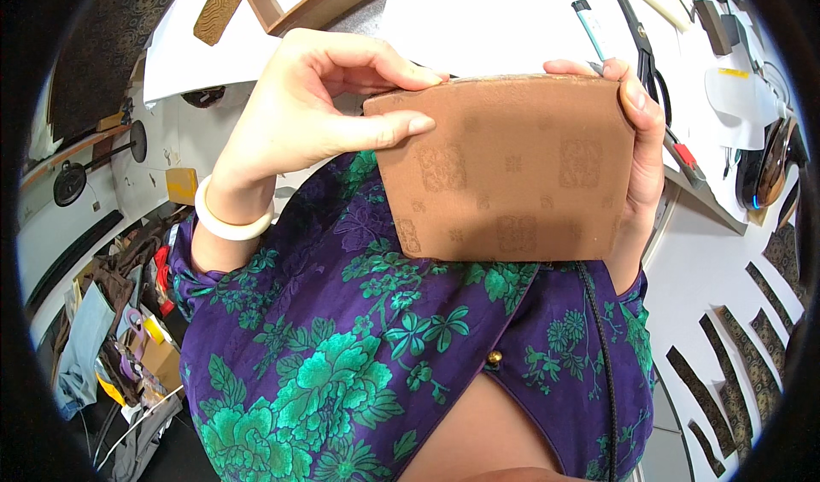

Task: The person assembles and finishes small wooden boxes. They use a utility knife to trim edges, a clamp to secure pieces, and an iron to press surfaces. They also use scissors to trim excess material and a marker to draw lines on the wood.

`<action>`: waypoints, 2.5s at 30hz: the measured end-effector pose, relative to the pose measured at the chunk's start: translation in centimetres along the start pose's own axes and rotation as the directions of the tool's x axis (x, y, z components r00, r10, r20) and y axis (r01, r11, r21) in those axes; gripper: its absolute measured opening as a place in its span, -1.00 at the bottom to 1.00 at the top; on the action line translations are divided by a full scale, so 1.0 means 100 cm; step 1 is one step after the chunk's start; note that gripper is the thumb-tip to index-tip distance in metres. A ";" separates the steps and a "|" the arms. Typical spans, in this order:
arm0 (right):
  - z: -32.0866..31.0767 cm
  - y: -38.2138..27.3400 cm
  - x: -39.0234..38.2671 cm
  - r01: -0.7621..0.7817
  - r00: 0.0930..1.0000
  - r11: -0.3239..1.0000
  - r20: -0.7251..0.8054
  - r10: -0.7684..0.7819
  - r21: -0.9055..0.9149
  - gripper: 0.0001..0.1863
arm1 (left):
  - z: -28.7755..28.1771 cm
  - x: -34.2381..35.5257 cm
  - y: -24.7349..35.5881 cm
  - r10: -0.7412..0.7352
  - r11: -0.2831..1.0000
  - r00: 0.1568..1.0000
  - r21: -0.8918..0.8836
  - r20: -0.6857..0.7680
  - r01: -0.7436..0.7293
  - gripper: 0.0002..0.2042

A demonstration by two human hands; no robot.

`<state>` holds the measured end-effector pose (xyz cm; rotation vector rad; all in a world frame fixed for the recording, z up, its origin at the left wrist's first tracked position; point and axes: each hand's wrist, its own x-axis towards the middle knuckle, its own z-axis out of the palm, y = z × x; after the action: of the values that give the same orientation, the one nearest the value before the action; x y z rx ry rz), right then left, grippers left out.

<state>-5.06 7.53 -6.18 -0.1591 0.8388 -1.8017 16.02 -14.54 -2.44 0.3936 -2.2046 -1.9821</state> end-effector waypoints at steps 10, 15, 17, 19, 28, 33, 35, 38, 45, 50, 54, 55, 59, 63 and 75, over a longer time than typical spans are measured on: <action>0.008 0.004 -0.003 0.031 0.999 0.999 -0.037 -0.031 0.005 -0.77 | -0.001 -0.001 0.000 -0.008 1.000 1.000 0.010 0.003 0.008 -0.77; 0.009 0.003 -0.003 0.034 0.998 0.999 -0.053 -0.035 -0.002 -0.77 | 0.000 -0.001 0.000 -0.043 0.999 0.999 -0.018 -0.015 0.043 -0.79; 0.007 0.003 -0.003 0.034 0.999 0.999 -0.040 -0.034 -0.005 -0.76 | 0.003 0.000 0.000 0.036 0.998 0.999 0.050 -0.002 -0.036 -0.79; 0.004 0.003 -0.002 0.032 0.999 0.999 -0.026 -0.033 -0.019 -0.76 | 0.001 0.000 0.001 -0.101 0.995 0.995 0.000 -0.018 0.101 -0.74; 0.001 -0.002 0.003 0.044 0.999 0.999 0.029 -0.043 -0.030 -0.77 | 0.007 0.009 -0.007 -0.087 0.980 0.968 -0.197 -0.236 0.040 -0.42; 0.013 -0.002 0.002 0.055 0.996 0.998 -0.067 -0.056 -0.013 -0.74 | 0.021 0.007 0.001 0.017 1.000 0.978 0.014 -0.207 -0.015 -0.47; 0.018 -0.001 0.003 0.073 0.994 0.997 -0.080 -0.074 -0.013 -0.73 | 0.006 0.018 0.000 -0.017 0.995 0.971 -0.104 -0.240 -0.009 -0.50; 0.012 0.003 0.003 0.118 0.992 0.993 -0.053 -0.119 -0.026 -0.77 | 0.027 0.020 0.002 0.169 0.980 0.955 0.145 -0.244 -0.136 -0.64; 0.002 -0.003 0.019 0.040 0.990 0.971 -0.122 -0.071 -0.237 -0.75 | 0.021 0.055 0.018 0.509 0.806 0.828 0.469 -0.235 -0.362 -0.48; 0.011 -0.008 0.020 0.084 0.980 0.948 -0.149 -0.135 -0.306 -0.78 | 0.048 0.069 0.034 0.074 0.963 0.983 0.245 0.166 -0.114 -0.46; 0.018 -0.013 0.016 0.057 0.979 0.946 -0.166 -0.115 -0.320 -0.73 | 0.053 0.075 0.037 -0.010 0.988 0.994 0.151 0.110 -0.007 -0.70; 0.017 -0.013 0.015 0.050 0.980 0.944 -0.165 -0.109 -0.327 -0.74 | 0.053 0.076 0.036 -0.038 0.992 0.994 0.124 0.105 0.025 -0.71; 0.018 -0.014 0.014 0.025 0.982 0.940 -0.168 -0.086 -0.339 -0.74 | 0.053 0.078 0.034 -0.102 0.994 0.990 0.045 0.094 0.098 -0.71; 0.018 -0.014 0.012 0.015 0.981 0.943 -0.179 -0.078 -0.331 -0.73 | 0.052 0.077 0.032 -0.064 0.992 0.991 0.117 0.117 0.050 -0.72; 0.026 -0.014 0.007 0.034 0.971 0.939 -0.213 -0.112 -0.343 -0.73 | 0.057 0.075 0.032 -0.064 0.992 0.994 0.112 0.093 0.053 -0.75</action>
<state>-5.14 5.90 -3.63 -0.2078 1.3230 -1.7544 6.93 -11.00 -0.38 0.3882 -2.3956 -1.9532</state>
